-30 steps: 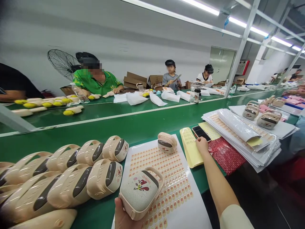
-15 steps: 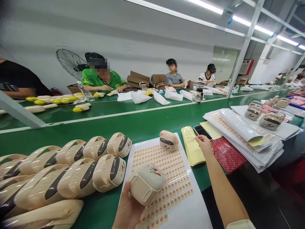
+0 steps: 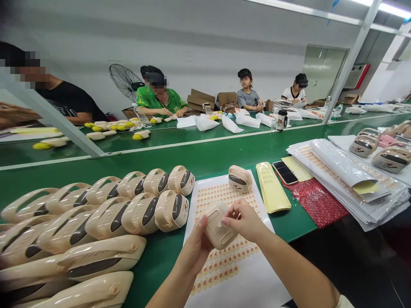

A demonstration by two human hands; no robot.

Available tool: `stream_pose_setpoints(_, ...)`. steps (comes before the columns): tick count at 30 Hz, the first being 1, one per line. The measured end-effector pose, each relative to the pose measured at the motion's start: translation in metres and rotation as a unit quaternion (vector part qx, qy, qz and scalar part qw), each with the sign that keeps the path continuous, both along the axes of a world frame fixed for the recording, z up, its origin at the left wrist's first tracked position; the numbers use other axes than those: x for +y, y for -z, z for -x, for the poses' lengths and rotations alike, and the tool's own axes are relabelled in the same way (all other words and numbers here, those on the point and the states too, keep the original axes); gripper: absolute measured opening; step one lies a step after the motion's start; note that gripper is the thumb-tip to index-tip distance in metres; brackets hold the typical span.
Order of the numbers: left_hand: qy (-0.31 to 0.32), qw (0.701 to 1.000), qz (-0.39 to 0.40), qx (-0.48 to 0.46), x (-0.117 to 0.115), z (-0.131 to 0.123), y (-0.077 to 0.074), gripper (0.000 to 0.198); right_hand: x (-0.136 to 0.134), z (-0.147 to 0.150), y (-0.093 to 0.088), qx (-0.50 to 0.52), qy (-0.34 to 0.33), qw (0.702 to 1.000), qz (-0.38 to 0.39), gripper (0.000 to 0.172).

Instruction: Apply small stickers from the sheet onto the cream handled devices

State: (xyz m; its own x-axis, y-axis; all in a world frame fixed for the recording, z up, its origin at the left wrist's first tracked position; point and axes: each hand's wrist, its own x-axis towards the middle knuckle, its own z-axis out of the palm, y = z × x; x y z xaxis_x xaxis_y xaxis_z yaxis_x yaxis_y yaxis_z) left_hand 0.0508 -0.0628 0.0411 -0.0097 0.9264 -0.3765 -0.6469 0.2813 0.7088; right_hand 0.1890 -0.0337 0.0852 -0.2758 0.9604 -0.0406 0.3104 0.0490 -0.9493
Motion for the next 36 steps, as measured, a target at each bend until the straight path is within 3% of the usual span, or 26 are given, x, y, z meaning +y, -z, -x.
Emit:
stream_pose_setpoints(12,-0.002,1.0,-0.002,0.008,-0.003,0.001,-0.005,0.052,-0.005,0.005,0.002,-0.023,0.017,0.998,-0.06,0.009)
stream_pose_setpoints(17,-0.007,1.0,-0.007,0.001,-0.003,0.002,-0.001,0.051,-0.005,0.008,0.01,-0.044,0.025,0.986,-0.16,0.008)
stream_pose_setpoints(19,-0.012,1.0,-0.005,0.001,-0.001,0.002,0.002,0.051,-0.008,0.011,0.017,-0.073,0.041,0.959,-0.272,0.008)
stream_pose_setpoints(22,-0.026,1.0,0.002,-0.007,0.001,0.0,0.006,0.049,-0.02,0.016,0.026,-0.122,0.061,0.874,-0.466,0.013)
stream_pose_setpoints(24,-0.022,0.999,0.007,-0.031,0.001,-0.001,0.007,0.045,-0.025,0.015,0.027,-0.118,0.036,0.837,-0.533,0.013)
stream_pose_setpoints(25,-0.018,0.999,0.011,-0.049,0.001,-0.001,0.008,0.044,-0.024,0.011,0.026,-0.104,0.026,0.834,-0.541,0.011)
stream_pose_setpoints(26,-0.015,0.997,0.011,-0.072,0.001,0.0,0.009,0.043,-0.019,0.005,0.023,-0.091,0.031,0.843,-0.529,0.009)
stream_pose_setpoints(28,-0.01,0.992,-0.003,-0.125,-0.002,0.004,0.013,0.045,0.003,-0.016,0.017,-0.094,0.107,0.886,-0.44,0.005)
stream_pose_setpoints(30,-0.004,0.983,-0.036,-0.181,-0.007,0.012,0.023,0.048,0.039,-0.047,0.013,-0.152,0.237,0.923,-0.263,0.008)
stream_pose_setpoints(32,0.004,0.971,-0.077,-0.224,-0.013,0.023,0.038,0.05,0.076,-0.081,0.014,-0.184,0.299,0.917,-0.188,0.013)
stream_pose_setpoints(36,0.028,0.942,-0.169,-0.287,-0.025,0.044,0.071,0.061,0.122,-0.12,0.032,-0.244,0.334,0.905,-0.101,0.016)
